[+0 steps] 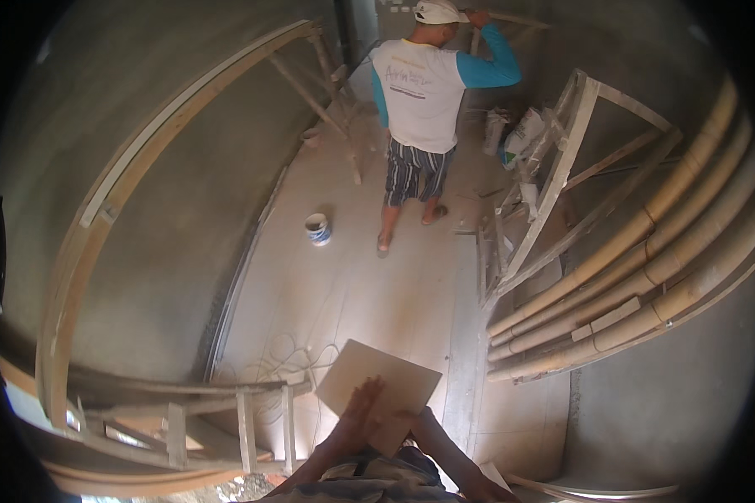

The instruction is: The person cuts a tile with a grinder while crouching on the floor, then picks up the cut tile and carries it through a doorway into another room where other workers are installing floor tiles.

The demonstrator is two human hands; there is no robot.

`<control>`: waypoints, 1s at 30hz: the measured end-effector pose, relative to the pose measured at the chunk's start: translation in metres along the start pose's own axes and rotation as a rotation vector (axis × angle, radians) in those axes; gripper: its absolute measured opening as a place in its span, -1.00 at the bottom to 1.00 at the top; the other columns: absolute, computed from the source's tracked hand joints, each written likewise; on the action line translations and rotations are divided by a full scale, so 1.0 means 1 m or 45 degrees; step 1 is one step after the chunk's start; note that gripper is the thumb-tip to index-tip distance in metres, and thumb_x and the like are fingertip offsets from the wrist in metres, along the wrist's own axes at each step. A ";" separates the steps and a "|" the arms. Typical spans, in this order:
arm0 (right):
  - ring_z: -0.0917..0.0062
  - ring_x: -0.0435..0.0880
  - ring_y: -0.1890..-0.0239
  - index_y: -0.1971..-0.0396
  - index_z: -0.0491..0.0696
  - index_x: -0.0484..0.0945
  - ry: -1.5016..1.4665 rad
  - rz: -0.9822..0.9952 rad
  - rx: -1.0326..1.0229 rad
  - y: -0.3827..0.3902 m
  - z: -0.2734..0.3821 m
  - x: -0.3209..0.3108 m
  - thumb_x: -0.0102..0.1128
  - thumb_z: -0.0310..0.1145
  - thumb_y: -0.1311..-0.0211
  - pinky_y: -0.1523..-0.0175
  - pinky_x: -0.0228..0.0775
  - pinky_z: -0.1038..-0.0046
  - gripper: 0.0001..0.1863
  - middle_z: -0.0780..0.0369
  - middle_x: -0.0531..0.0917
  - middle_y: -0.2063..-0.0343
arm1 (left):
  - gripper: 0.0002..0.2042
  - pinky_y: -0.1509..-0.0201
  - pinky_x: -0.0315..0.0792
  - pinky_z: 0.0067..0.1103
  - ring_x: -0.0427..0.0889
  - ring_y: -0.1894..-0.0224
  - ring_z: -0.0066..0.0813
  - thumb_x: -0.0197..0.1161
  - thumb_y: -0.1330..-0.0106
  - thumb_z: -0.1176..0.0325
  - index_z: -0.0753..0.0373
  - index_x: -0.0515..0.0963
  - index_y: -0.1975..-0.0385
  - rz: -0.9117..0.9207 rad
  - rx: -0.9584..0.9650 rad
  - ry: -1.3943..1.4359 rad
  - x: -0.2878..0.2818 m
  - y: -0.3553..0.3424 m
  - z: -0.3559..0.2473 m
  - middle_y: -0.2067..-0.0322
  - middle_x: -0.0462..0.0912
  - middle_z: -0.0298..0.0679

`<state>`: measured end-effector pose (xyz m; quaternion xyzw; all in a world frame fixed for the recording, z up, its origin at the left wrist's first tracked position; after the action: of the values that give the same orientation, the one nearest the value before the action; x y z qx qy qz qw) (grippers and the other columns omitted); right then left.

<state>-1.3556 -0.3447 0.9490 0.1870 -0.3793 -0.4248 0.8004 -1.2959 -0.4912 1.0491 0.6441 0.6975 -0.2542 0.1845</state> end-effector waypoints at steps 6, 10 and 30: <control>0.27 0.79 -0.20 -0.44 -0.22 0.47 0.011 0.059 -0.064 -0.111 0.129 0.009 0.43 -0.39 -0.40 -0.20 0.77 0.16 -0.35 0.06 0.71 -0.19 | -0.20 -0.82 -0.24 0.07 -0.12 -0.83 0.07 0.04 -0.74 -0.06 0.26 0.02 -0.79 0.141 0.123 -0.252 -0.009 -0.184 0.089 -0.78 -0.02 0.07; 0.27 0.77 -0.26 -0.51 -0.24 0.42 0.111 -0.026 0.045 -0.159 0.238 -0.004 0.45 -0.37 -0.39 -0.27 0.73 0.15 -0.26 0.08 0.70 -0.25 | -0.19 -0.84 -0.21 -0.08 -0.14 -0.84 -0.03 -0.01 -0.76 -0.13 0.21 -0.03 -0.80 0.101 0.035 -0.216 -0.023 -0.315 0.234 -0.80 -0.06 0.02; 0.45 0.77 -0.14 -0.46 -0.21 0.45 0.247 -0.317 -0.138 -0.609 0.735 -0.049 0.36 -0.29 -0.48 -0.16 0.71 0.34 -0.36 0.14 0.70 -0.16 | -0.50 -0.44 0.47 -0.19 0.50 -0.44 -0.01 0.20 -0.71 0.15 0.26 0.44 -0.50 -0.010 -1.644 0.676 0.016 -0.482 0.684 -0.41 0.50 0.13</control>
<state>-2.2635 -0.6343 1.0203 0.2293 -0.2506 -0.5206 0.7833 -1.8235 -0.9031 0.5471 0.4433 0.7328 0.3767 0.3529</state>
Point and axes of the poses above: each hand's wrist, its own y-axis away from the middle knuckle, its own x-axis out of the palm, z = x × y, the point moved 10 cm from there along -y, towards the middle knuckle
